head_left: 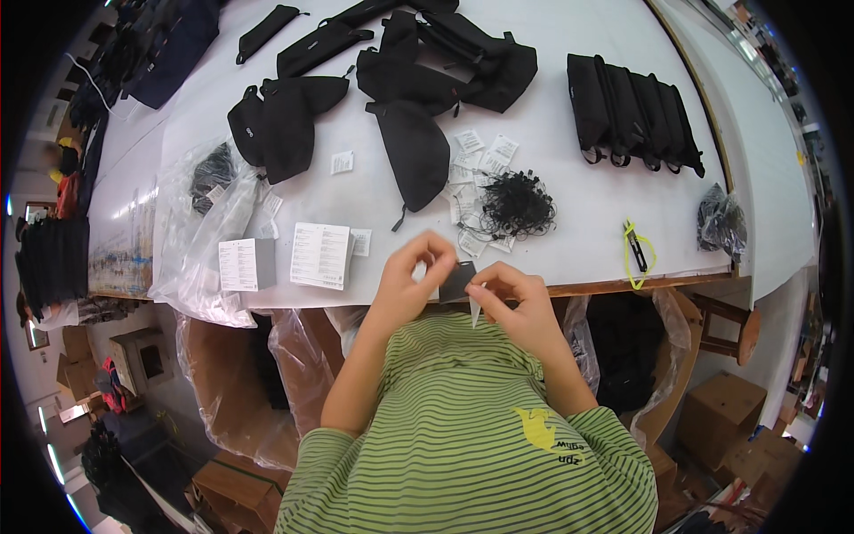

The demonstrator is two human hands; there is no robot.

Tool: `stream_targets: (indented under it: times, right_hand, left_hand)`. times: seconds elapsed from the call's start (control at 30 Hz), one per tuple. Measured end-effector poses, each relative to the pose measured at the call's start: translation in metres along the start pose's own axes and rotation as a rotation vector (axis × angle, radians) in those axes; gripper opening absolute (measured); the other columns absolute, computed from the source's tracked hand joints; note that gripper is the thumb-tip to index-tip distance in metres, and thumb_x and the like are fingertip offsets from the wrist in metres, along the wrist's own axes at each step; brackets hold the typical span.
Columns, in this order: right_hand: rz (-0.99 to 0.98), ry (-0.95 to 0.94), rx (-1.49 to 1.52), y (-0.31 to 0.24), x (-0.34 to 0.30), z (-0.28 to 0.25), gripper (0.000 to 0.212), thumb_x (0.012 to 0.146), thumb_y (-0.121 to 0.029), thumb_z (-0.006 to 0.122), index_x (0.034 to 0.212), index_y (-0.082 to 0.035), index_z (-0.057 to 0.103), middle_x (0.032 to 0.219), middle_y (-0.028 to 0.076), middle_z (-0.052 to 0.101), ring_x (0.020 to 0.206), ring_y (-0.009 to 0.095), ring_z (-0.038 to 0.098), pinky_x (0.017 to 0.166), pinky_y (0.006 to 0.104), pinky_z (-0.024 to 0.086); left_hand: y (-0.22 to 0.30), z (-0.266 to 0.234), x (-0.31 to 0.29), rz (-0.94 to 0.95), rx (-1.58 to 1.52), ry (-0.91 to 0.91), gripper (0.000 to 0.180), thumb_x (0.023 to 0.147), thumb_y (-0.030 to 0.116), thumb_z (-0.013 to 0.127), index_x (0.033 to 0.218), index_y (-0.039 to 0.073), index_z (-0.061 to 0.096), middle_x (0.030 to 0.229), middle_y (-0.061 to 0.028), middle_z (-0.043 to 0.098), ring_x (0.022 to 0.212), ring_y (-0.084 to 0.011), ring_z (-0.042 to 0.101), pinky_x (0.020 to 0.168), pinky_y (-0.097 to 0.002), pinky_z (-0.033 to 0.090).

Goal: The recorder is placing manuals and silica gel packets into black zippered fabric pouches at an assembly table.

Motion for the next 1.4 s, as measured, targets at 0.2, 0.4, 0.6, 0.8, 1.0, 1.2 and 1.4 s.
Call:
stream_targets:
  times: [0.2,0.4,0.6,0.8,1.0,1.2,1.4]
  right_hand:
    - [-0.051,0.076,0.044,0.002,-0.002,-0.006,0.011,0.088,-0.011,0.067,0.088,-0.001,0.063,0.062,-0.001,0.057,0.055,0.002,0.049,0.052,0.0188,0.038]
    - [-0.029,0.147,0.235,0.005,-0.004,-0.013,0.009,0.087,-0.010,0.068,0.088,-0.002,0.064,0.061,-0.002,0.057,0.054,0.002,0.049,0.051,0.0183,0.037]
    - [-0.082,0.175,0.114,0.007,-0.006,-0.025,0.009,0.086,-0.011,0.070,0.086,-0.003,0.067,0.058,-0.007,0.048,0.052,0.001,0.038,0.049,0.0198,0.027]
    - [-0.003,-0.059,-0.096,0.006,-0.009,-0.015,0.007,0.084,-0.007,0.071,0.086,-0.001,0.068,0.063,-0.006,0.055,0.056,-0.001,0.039,0.049,0.0175,0.026]
    - [-0.009,0.000,-0.053,0.003,-0.015,-0.016,0.011,0.083,-0.011,0.071,0.086,0.000,0.068,0.058,-0.006,0.047,0.054,0.002,0.034,0.049,0.0215,0.025]
    - [0.009,0.002,-0.114,0.012,-0.018,-0.029,0.011,0.083,-0.011,0.071,0.085,-0.001,0.069,0.057,-0.005,0.047,0.053,0.002,0.034,0.048,0.0217,0.025]
    - [0.024,0.010,-0.205,0.005,-0.006,-0.035,0.011,0.083,-0.009,0.072,0.084,0.001,0.067,0.060,-0.005,0.051,0.056,0.002,0.038,0.050,0.0201,0.028]
  left_hand:
    - [-0.009,-0.028,0.058,0.374,0.983,0.476,0.047,0.076,0.012,0.071,0.117,0.004,0.050,0.118,-0.0127,0.053,0.105,-0.0272,0.052,0.086,-0.0373,0.044]
    - [-0.007,-0.051,0.064,0.438,0.913,0.515,0.031,0.080,0.011,0.069,0.108,0.002,0.060,0.097,-0.0119,0.062,0.089,-0.0277,0.059,0.081,-0.0361,0.048]
    - [0.101,-0.118,-0.002,0.426,0.321,0.888,0.020,0.092,0.006,0.060,0.110,-0.003,0.062,0.098,-0.0054,0.065,0.089,-0.0092,0.060,0.081,-0.0220,0.047]
    - [0.073,-0.128,0.020,0.106,0.033,0.454,0.019,0.088,0.000,0.060,0.108,0.000,0.060,0.089,-0.0041,0.065,0.082,-0.0059,0.057,0.073,-0.0179,0.042]
    - [-0.004,-0.104,0.053,-0.103,0.318,0.241,0.021,0.087,0.009,0.062,0.107,0.004,0.060,0.089,-0.0078,0.068,0.077,-0.0157,0.060,0.071,-0.0284,0.046]
    - [0.010,-0.057,0.009,0.007,0.692,0.208,0.018,0.084,0.020,0.067,0.095,0.007,0.062,0.077,-0.0047,0.063,0.066,-0.0191,0.056,0.065,-0.0320,0.044]
    - [-0.051,-0.003,-0.054,-0.337,0.764,-0.143,0.020,0.081,0.026,0.069,0.082,0.006,0.065,0.064,-0.0064,0.061,0.054,-0.0220,0.057,0.053,-0.0335,0.043]
Point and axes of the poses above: each hand's wrist, its own x-axis towards the middle knuckle, its own z-axis out of the palm, y = z × x, the point moved 8 cm from there along x, towards the middle knuckle
